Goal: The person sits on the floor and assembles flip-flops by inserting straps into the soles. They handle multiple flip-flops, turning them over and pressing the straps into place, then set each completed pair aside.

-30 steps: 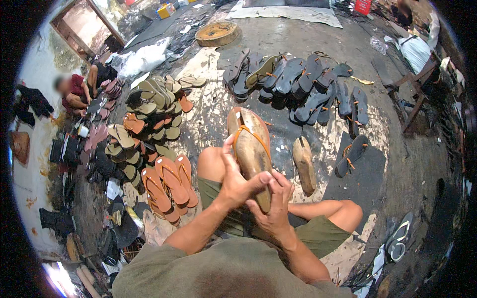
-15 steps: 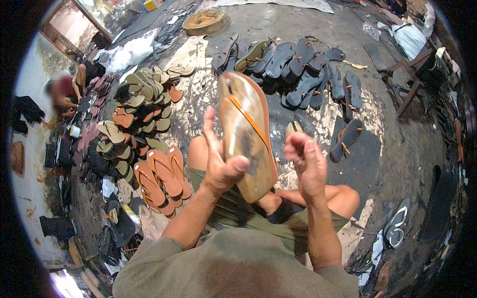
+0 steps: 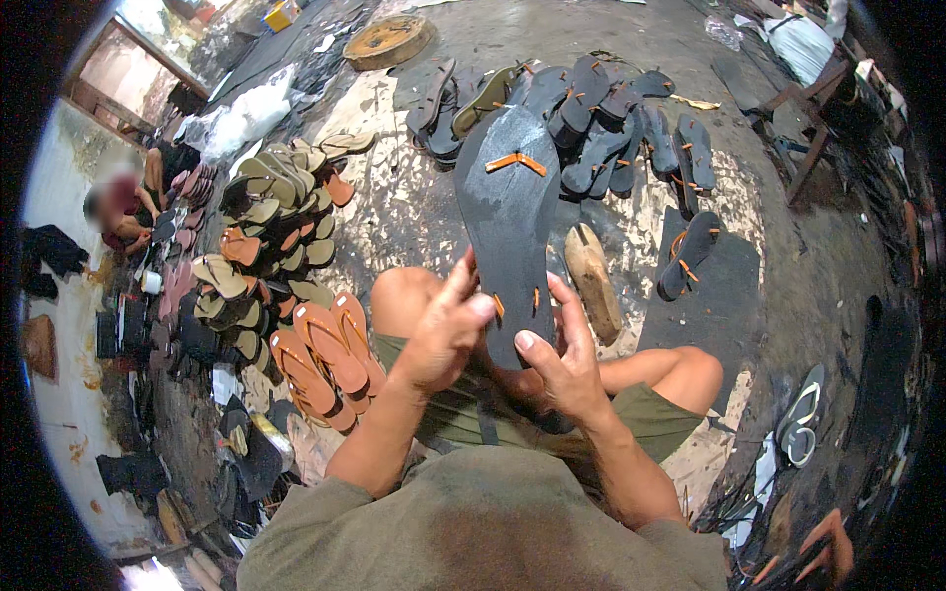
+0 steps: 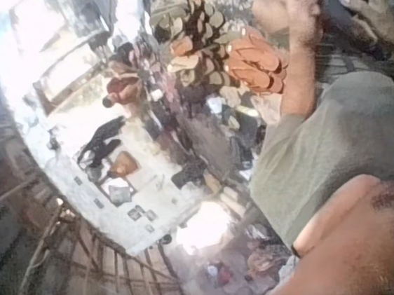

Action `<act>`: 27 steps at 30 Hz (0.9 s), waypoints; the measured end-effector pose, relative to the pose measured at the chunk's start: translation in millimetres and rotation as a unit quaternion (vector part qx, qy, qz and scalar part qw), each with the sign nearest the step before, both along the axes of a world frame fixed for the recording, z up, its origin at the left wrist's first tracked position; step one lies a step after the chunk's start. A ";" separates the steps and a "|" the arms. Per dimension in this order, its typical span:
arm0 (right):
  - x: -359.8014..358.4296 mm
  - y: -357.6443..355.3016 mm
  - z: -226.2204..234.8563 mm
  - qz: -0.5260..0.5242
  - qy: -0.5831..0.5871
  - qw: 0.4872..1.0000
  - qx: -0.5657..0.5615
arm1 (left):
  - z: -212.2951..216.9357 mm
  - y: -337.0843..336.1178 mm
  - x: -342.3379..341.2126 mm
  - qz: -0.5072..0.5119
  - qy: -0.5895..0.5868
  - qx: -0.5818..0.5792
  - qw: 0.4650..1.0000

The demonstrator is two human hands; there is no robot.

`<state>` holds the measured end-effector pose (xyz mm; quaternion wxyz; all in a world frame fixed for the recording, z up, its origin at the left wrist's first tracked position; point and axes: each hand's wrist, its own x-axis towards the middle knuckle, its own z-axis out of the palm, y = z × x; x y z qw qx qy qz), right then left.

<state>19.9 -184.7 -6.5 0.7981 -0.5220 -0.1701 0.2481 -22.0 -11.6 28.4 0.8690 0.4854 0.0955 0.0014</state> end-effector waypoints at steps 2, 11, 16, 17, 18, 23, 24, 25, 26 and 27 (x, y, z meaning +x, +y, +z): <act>-3.9 3.0 -2.3 0.000 0.018 1.000 0.004 | -3.6 -3.9 -5.3 -0.009 0.030 0.038 0.999; 7.8 10.7 -30.5 0.026 0.114 0.993 0.008 | -9.5 -16.1 -10.1 0.012 0.016 0.261 0.965; 4.7 17.5 -22.2 -0.028 0.024 0.999 -0.029 | -26.7 -2.2 -12.2 0.029 0.027 0.164 0.986; 3.5 20.7 -13.3 -0.037 -0.001 0.998 -0.047 | -26.6 2.6 -15.7 0.041 0.037 0.142 0.988; 5.4 20.9 -7.9 -0.071 -0.125 0.981 -0.128 | -9.7 -5.6 -8.5 0.140 0.000 0.081 0.987; -3.0 34.6 3.1 -0.108 -0.085 0.990 -0.022 | -40.1 16.6 5.9 0.236 -0.213 0.001 0.948; -3.8 41.1 3.4 -0.092 -0.094 0.990 -0.055 | -34.1 21.3 4.4 0.243 -0.165 0.027 0.955; -3.6 45.8 1.3 -0.035 -0.088 0.992 -0.085 | -26.9 29.7 2.0 0.252 -0.117 0.057 0.959; -2.4 46.4 -2.0 0.015 -0.084 0.989 -0.121 | -9.5 30.0 -0.6 0.283 -0.066 0.158 0.944; -3.1 46.4 -4.3 0.024 -0.106 0.983 -0.147 | -26.5 48.3 -4.6 0.340 -0.027 0.129 0.931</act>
